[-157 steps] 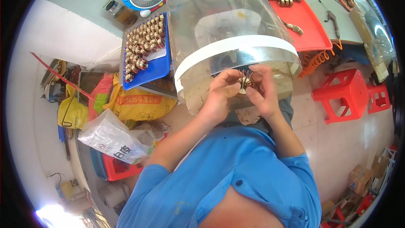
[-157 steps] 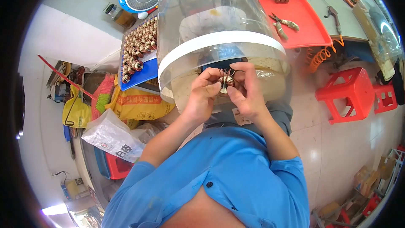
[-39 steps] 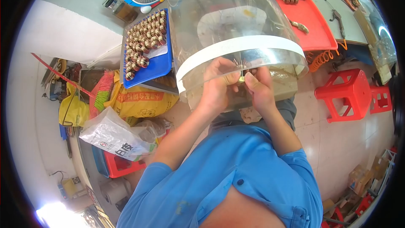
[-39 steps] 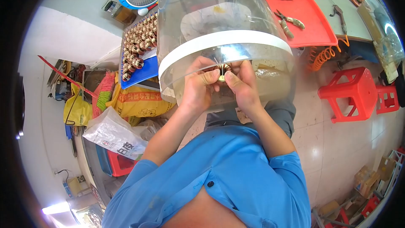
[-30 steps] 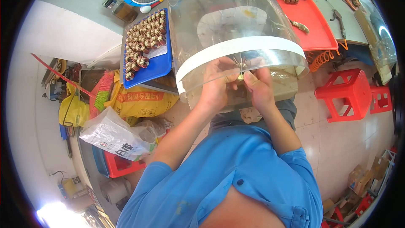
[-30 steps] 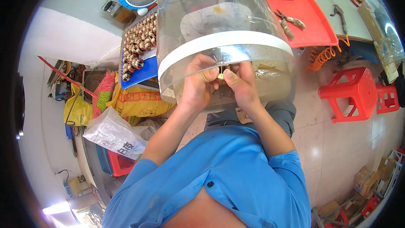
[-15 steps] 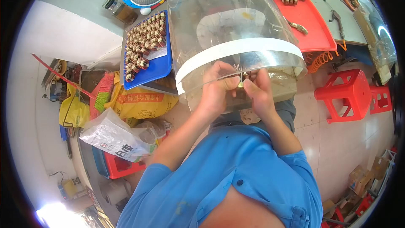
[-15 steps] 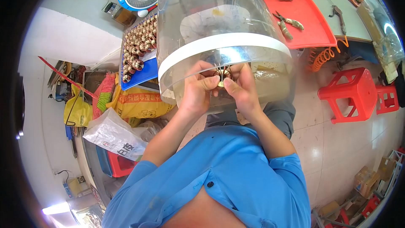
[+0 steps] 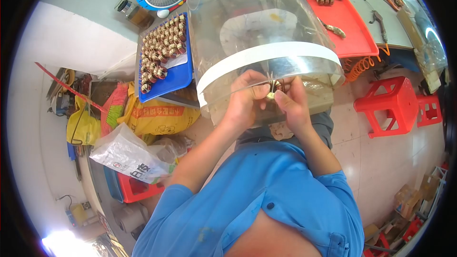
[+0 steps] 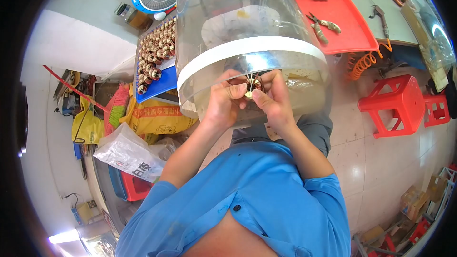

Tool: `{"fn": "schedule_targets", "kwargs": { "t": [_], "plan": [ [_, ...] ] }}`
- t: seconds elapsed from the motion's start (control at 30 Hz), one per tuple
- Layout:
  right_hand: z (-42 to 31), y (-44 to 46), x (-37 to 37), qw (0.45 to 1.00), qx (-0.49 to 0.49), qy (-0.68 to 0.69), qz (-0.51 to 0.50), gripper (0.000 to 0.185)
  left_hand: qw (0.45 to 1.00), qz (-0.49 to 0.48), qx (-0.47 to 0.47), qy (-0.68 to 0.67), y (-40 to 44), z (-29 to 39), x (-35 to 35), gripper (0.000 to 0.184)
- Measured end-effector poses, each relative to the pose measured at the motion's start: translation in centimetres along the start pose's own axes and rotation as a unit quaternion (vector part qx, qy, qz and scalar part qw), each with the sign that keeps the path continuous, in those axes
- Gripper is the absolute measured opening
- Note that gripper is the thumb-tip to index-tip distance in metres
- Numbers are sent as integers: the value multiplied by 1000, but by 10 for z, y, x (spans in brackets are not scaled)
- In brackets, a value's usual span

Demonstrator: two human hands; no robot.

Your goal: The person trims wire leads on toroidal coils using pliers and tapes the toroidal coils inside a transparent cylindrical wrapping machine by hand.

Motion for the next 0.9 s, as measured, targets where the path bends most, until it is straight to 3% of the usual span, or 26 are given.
{"fn": "schedule_targets", "kwargs": {
  "t": [0.3,0.47,0.9],
  "plan": [
    [-3,-1,17,995,6,88,39,24,1000,10,0,20,4,4,-3,24],
    [-4,2,17,996,24,63,56,24,999,23,-15,27,12,1,-9,29],
    [0,9,19,992,14,103,69,23,1000,18,-13,15,19,1,-12,20]
  ]
}}
Point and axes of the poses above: each hand's wrist, its own y-axis towards the middle knuckle, its own x-axis out of the palm, z = x × y, the point moved 5 cm from there along y, towards the middle knuckle, and after that the axes turned 13 degrees about x, right-handed, at the moved point
